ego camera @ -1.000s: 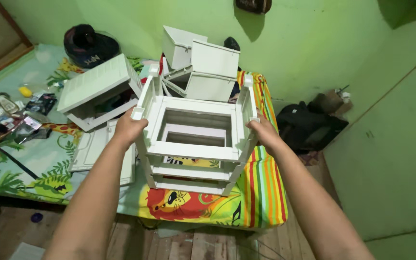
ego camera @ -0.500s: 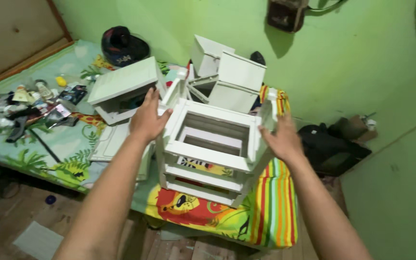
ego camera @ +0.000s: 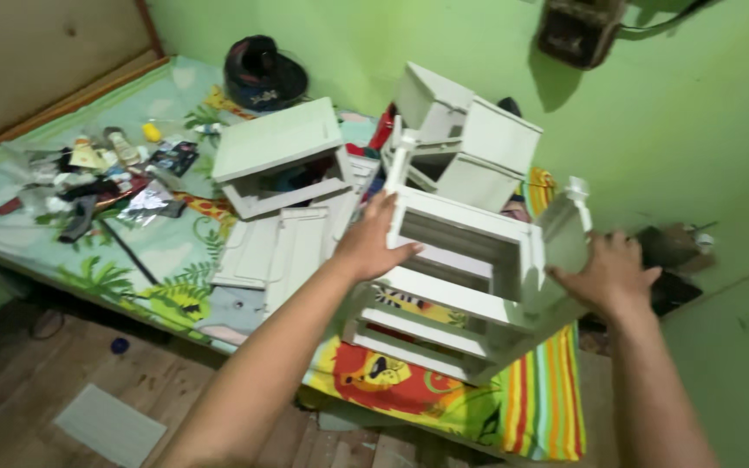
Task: The person assembles white plastic components on a bed, repeatedly picking up parts, aligning them, and snapping them together to form a larger structure. The person handles multiple identical pieces, stacking and connecting them into a multi-tiered frame.
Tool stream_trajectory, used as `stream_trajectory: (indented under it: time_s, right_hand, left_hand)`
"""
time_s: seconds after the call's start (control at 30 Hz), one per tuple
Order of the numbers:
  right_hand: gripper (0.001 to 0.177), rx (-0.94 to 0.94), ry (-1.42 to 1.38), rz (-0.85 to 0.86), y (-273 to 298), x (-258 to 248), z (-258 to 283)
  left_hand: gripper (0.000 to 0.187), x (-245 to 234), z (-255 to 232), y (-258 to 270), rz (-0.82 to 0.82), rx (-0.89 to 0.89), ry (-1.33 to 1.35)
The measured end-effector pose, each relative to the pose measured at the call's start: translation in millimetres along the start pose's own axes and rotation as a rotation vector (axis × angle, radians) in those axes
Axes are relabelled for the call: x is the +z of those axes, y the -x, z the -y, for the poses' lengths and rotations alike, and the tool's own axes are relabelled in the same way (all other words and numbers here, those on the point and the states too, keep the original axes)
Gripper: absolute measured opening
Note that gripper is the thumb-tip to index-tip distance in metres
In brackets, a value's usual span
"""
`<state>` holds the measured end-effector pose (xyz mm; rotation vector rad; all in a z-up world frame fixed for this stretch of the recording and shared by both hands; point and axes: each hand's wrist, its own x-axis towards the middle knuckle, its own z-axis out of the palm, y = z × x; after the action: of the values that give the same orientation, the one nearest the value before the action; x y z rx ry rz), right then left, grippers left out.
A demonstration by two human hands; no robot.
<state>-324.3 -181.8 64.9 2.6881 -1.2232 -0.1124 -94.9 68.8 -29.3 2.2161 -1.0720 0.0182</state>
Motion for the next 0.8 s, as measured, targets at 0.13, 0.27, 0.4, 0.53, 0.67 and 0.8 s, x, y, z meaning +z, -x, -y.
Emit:
stream_trajectory:
  time_s: [0.13, 0.27, 0.4, 0.53, 0.67, 0.8]
  right_hand:
    - [0.085, -0.328, -0.638, -0.333, 6, -11, 66]
    - [0.081, -0.541, -0.735, -0.395, -6, -2, 158]
    - [0.083, -0.559, -0.74, -0.563, -13, -3, 223]
    - [0.09, -0.507, -0.446, -0.397, -23, -3, 271]
    - [0.09, -0.435, -0.259, 0.042, -9, -26, 287]
    - [0.096, -0.44, -0.251, -0.138, 9, -56, 298]
  left_hand:
    - [0.108, -31, 19, 1, 0.087, -0.055, 0.093]
    - [0.1, -57, 58, 6, 0.033, -0.058, 0.088]
    - [0.096, -89, 100, 8, -0.042, -0.056, -0.092]
    - [0.093, -117, 131, 12, 0.037, -0.195, -0.196]
    - [0.095, -126, 161, 11, 0.08, -0.26, -0.279]
    - [0.099, -130, 201, 2, 0.134, -0.359, -0.327]
